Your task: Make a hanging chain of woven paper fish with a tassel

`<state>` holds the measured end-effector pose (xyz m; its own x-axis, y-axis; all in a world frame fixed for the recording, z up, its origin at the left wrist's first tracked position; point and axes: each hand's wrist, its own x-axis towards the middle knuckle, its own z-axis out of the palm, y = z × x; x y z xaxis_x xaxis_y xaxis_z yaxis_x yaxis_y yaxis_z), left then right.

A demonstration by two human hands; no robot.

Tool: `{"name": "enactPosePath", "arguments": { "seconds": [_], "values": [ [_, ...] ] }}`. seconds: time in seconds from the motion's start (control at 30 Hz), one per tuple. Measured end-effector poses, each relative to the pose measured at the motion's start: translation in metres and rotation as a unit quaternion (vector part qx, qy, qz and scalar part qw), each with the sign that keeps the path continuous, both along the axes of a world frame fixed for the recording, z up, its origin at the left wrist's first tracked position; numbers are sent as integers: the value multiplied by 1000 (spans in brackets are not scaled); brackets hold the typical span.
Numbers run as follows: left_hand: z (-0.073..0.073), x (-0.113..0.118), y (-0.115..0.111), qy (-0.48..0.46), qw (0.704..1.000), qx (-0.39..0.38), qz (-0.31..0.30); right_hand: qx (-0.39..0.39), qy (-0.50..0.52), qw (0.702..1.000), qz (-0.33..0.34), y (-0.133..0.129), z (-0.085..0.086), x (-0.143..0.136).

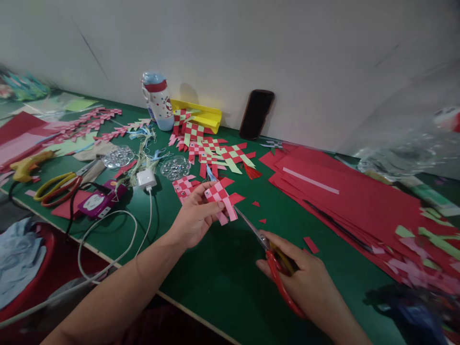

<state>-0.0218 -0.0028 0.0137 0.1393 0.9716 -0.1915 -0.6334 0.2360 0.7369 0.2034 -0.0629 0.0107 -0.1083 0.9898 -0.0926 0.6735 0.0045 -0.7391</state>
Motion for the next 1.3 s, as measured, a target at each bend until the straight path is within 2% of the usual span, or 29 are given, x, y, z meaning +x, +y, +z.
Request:
{"name": "enactPosePath", "arguments": {
  "seconds": [0.23,0.43,0.73,1.3],
  "values": [
    [-1,-1,0,1,1000,16,-4,-11,-2,1000,6,-1,2,0],
    [-1,0,-1,-5,1000,14,-5,-1,17,1000,-21,-3,1,-2],
    [-3,0,0,-12,1000,15,-8,10,-21,1000,2,0,0,1],
    [2,1,-1,-39,998,-41,16,58,-53,997,-7,-2,-8,2]
  ]
}}
